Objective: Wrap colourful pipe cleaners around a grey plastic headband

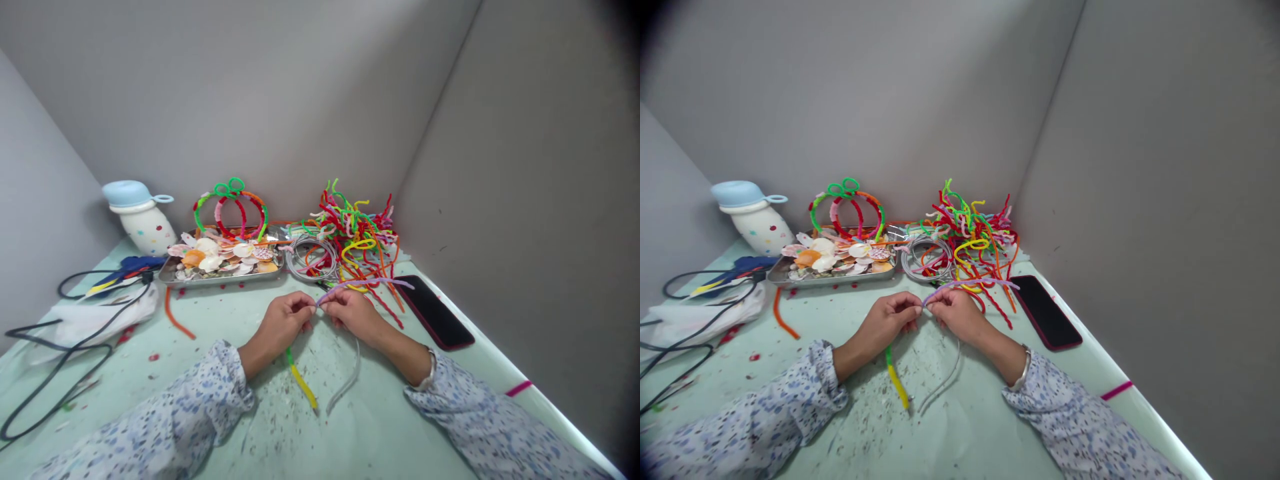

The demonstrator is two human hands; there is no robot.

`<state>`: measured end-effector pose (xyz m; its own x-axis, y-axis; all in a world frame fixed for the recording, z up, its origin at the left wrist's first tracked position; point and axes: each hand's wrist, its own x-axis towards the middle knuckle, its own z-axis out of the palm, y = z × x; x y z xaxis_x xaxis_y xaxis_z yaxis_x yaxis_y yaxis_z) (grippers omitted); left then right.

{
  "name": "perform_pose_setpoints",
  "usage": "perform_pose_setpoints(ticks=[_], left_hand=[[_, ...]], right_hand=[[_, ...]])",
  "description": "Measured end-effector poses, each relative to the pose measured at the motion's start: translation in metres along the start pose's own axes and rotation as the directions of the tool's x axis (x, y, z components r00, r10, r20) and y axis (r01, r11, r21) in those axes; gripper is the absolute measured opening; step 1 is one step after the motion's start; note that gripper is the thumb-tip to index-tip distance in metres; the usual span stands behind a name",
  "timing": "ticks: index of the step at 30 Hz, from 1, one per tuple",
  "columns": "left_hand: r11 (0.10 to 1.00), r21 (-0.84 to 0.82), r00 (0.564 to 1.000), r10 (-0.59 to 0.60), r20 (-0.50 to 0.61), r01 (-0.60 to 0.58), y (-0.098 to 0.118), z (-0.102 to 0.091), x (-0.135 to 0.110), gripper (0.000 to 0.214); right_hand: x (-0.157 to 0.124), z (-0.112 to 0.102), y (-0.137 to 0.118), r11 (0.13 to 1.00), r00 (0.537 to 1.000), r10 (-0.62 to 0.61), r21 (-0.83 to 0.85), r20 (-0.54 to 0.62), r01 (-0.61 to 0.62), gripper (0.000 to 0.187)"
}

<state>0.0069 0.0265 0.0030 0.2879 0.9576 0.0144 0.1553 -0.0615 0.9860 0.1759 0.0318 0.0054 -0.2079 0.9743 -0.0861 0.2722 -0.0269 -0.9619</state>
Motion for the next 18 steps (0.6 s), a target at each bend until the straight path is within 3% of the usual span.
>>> perform_pose_setpoints(ticks=[11, 18], left_hand=[[0.998, -0.055, 0.998, -0.046, -0.043, 0.044, -0.001, 0.0042, -0.0014, 0.02], [0.992, -0.118, 0.999, -0.035, 0.0, 0.035, -0.0014, 0.0019, -0.0016, 0.014]], right_hand=[[-0.0025, -0.0015, -0.0017, 1.0, 1.0, 0.008, 0.02, 0.003, -0.008, 0.009], [-0.0024, -0.0014, -0.0005, 1.0, 1.0, -0.003, 0.01, 0.021, 0.003, 0.011]])
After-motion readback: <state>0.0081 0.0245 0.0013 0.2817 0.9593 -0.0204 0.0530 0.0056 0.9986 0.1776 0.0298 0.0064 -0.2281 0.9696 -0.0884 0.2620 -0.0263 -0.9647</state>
